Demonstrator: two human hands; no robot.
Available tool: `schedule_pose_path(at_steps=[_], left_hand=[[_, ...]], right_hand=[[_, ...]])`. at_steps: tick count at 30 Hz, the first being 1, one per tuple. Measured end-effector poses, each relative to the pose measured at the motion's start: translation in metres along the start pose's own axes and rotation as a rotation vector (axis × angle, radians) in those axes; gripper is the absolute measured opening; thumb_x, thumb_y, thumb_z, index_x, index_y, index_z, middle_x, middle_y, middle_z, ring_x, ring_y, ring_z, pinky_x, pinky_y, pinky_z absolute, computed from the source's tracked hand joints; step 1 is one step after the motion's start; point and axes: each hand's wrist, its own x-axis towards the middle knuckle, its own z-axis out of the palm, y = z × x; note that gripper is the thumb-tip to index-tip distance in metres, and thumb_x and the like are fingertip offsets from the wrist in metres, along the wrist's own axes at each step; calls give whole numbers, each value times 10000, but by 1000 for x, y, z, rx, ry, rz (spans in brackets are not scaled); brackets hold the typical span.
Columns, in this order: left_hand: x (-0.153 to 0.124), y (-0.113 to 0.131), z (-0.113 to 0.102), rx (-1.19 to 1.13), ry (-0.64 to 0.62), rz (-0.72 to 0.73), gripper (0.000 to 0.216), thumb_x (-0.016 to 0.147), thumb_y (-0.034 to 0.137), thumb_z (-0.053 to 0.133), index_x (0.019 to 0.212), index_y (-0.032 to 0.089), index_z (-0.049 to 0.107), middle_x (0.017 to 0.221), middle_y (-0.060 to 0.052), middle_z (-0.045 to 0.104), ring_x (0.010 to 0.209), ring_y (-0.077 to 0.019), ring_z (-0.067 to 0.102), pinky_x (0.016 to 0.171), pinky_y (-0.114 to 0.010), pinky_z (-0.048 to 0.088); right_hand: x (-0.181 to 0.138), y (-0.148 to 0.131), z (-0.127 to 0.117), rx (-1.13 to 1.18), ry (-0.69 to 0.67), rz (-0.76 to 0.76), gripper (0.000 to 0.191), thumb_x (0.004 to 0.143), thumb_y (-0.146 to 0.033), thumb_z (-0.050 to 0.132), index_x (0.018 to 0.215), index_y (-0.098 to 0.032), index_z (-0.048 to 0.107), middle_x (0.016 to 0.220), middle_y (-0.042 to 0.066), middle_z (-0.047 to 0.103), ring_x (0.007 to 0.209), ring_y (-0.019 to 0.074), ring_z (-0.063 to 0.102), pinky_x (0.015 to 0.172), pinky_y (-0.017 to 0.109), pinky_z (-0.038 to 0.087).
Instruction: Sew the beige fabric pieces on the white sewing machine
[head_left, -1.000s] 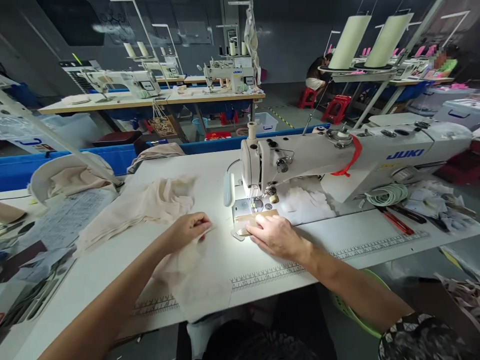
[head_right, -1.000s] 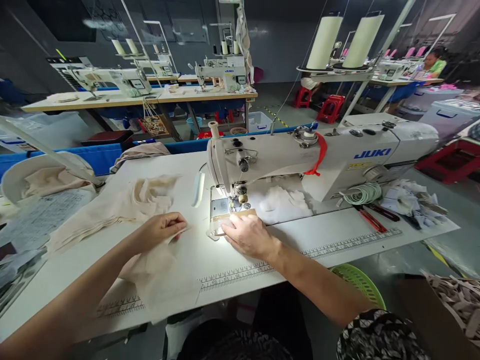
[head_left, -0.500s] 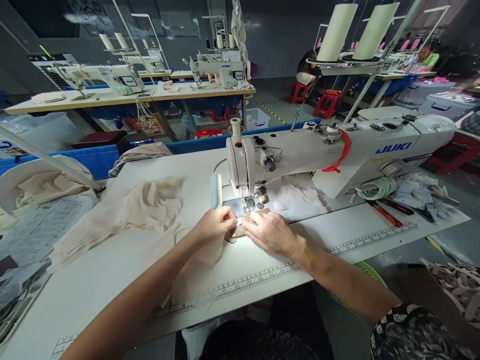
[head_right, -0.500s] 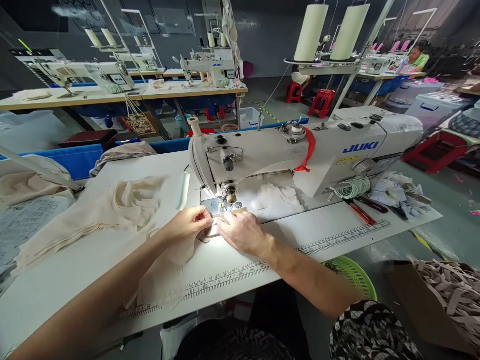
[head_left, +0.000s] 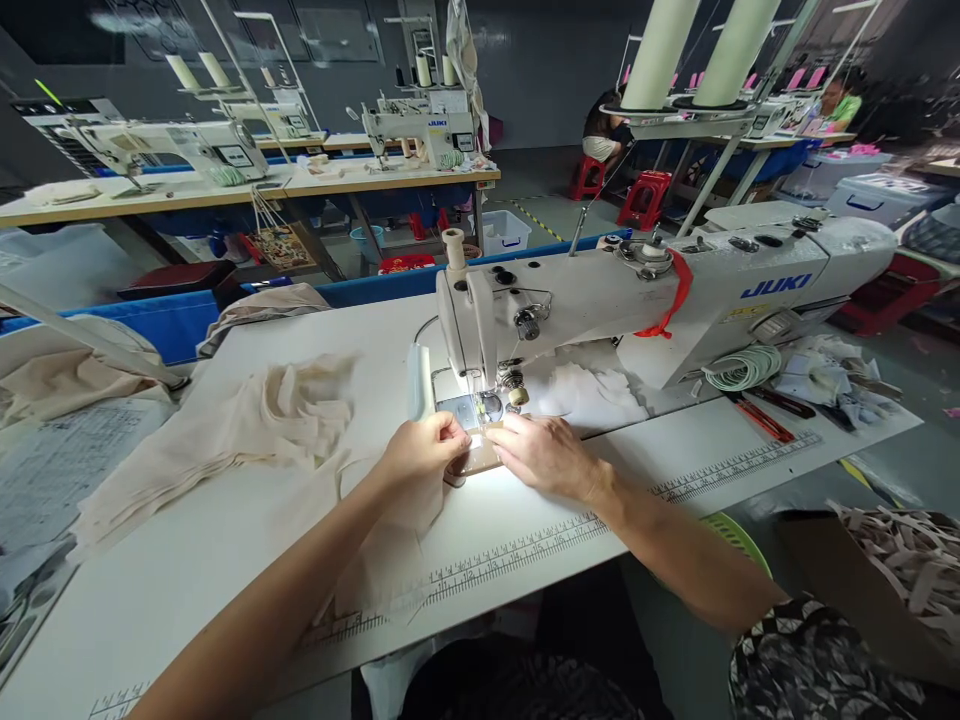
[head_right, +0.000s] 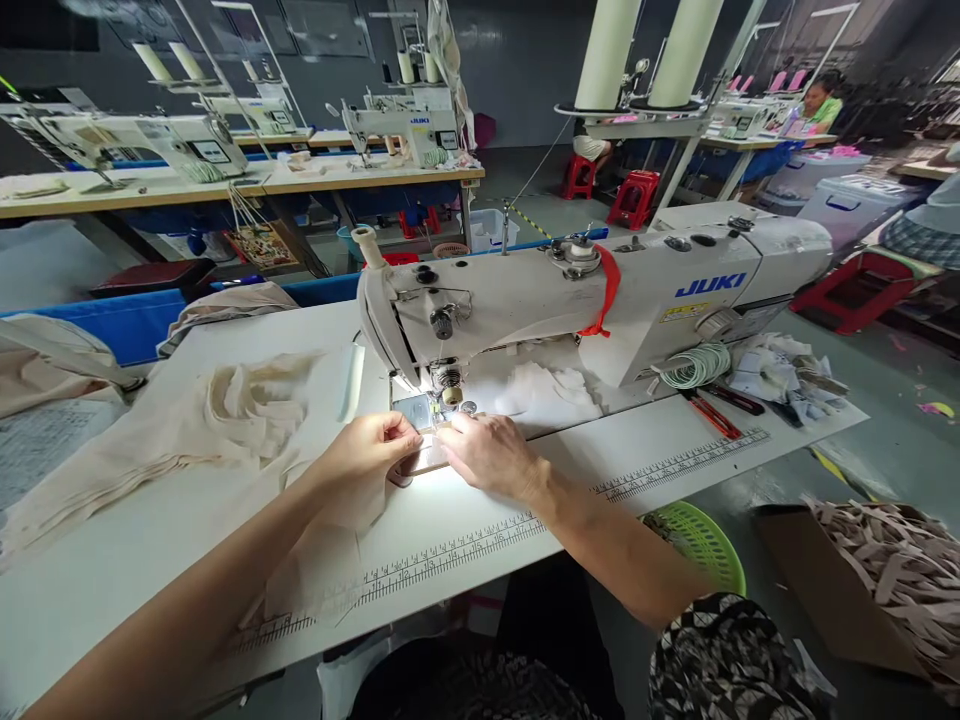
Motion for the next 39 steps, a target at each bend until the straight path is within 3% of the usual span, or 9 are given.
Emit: schedule_pose_path(at_steps=[11,17,20,23,25,27,35,39], left_hand=[[-1,3,0,30,-5,-40,220,734,444,586,726,224,598,706,-21,718,670,-220,675,615,-303,500],[-1,7,-3,134,-4,-36,195,790,403,590,736,220,625,718,-13,708,705,-225,663,629,-309,465],[-5,5,-2,390,89,104,153,860,353,598,794,223,647,834,-37,713,735,-242,654,616,-328,451],[-15,0,6,672,268,502,181,949,222,502,898,200,674,998,-105,697,835,-272,645,646,-367,495],[-24,-5,14,739,322,771,286,980,124,402,1011,156,684,1082,-142,689,943,-282,639,748,-405,558],[-33,-10,22,739,349,904,330,977,74,373,1130,99,664,1133,-161,686,1013,-278,632,841,-426,591],[-40,-22,32,726,364,917,367,951,83,393,1207,4,644,1171,-197,679,1103,-305,619,921,-431,631],[-28,-23,34,773,373,884,373,947,105,397,1204,26,656,1151,-212,673,1051,-312,626,886,-455,636]], right_hand=[[-1,-2,0,-34,-9,-56,237,992,-189,480,1129,-215,671,890,49,581,743,181,452,623,324,253],[0,-5,4,-107,-15,-124,228,961,-146,486,1081,-189,675,898,62,608,758,191,482,619,335,280],[1,-8,7,-135,-35,-152,229,964,-130,474,1095,-155,660,908,71,628,757,196,522,622,352,316],[2,-9,8,-154,-61,-153,219,970,-125,466,1088,-144,650,950,79,646,758,195,553,617,357,332],[3,-9,7,-162,-75,-149,207,980,-131,458,1065,-146,647,963,79,649,763,193,561,612,350,333],[2,-10,6,-158,-79,-149,203,986,-135,457,1069,-147,643,951,76,646,772,192,559,615,345,338],[2,-9,0,-96,-27,-121,209,965,-112,496,1080,-161,664,925,71,649,788,195,527,655,354,358],[6,3,-6,-79,11,-1,255,971,-106,447,1025,-172,687,859,63,652,692,176,523,627,339,341]])
